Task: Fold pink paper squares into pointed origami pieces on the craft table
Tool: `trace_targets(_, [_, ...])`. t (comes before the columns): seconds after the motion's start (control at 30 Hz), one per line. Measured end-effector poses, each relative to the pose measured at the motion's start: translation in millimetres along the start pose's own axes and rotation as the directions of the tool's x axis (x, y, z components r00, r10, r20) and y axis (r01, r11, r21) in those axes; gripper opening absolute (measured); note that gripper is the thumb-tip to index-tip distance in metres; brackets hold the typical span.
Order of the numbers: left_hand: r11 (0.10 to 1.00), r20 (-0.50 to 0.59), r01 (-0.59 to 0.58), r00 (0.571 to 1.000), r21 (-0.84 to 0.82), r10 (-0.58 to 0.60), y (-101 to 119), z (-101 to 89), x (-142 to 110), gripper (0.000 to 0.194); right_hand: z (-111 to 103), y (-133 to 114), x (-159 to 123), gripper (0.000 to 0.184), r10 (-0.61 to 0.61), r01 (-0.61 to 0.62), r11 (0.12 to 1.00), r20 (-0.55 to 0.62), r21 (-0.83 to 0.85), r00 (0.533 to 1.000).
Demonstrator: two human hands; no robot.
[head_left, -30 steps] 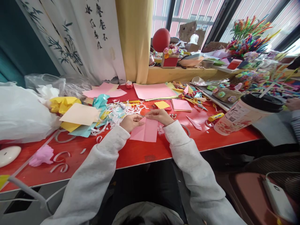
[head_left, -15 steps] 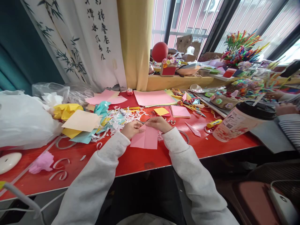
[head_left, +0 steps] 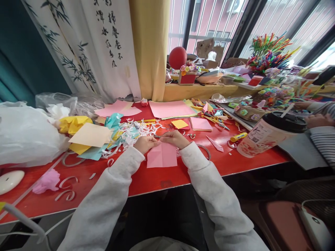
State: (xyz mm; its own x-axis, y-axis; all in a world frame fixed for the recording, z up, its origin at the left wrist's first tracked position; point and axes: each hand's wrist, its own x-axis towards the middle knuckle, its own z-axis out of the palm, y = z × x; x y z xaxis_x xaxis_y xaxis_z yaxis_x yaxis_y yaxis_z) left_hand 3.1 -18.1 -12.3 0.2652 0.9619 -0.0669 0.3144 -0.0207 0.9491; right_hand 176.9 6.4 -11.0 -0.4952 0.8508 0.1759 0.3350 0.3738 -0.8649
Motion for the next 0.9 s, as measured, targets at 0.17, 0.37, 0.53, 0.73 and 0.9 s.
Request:
trace_targets(0.17, [0.989, -0.049, -0.083, 0.995, 0.119, 0.089, -4.2, -0.8, 2.3, 0.031, 3.1, -2.9, 0.0, 0.029, 0.025, -0.025, 1.0, -0.041, 0.016, 0.999])
trace_targets(0.37, [0.943, -0.103, -0.064, 0.989, 0.327, 0.102, 1.7, 1.6, -0.3, 0.036, 7.5, -0.1, 1.2, 0.024, -0.015, 0.01, 1.0, -0.169, -0.028, 0.985])
trace_targets(0.53, [0.885, -0.123, -0.095, 0.978, 0.456, 0.168, 5.0, 2.8, -1.8, 0.035, 7.8, 7.5, 4.4, 0.022, -0.054, 0.033, 0.997, -0.29, -0.076, 0.955])
trace_targets(0.73, [0.864, -0.109, -0.143, 0.969, 0.483, 0.221, 1.6, 0.4, -1.3, 0.033, 4.2, 10.5, 4.4, 0.025, -0.046, 0.006, 0.993, -0.324, -0.122, 0.945])
trace_targets(0.9, [0.873, -0.145, -0.127, 0.965, 0.47, 0.218, 0.0, -4.5, 0.3, 0.033, 3.5, 7.1, 3.6, 0.028, -0.022, -0.03, 0.989, -0.334, -0.148, 0.942])
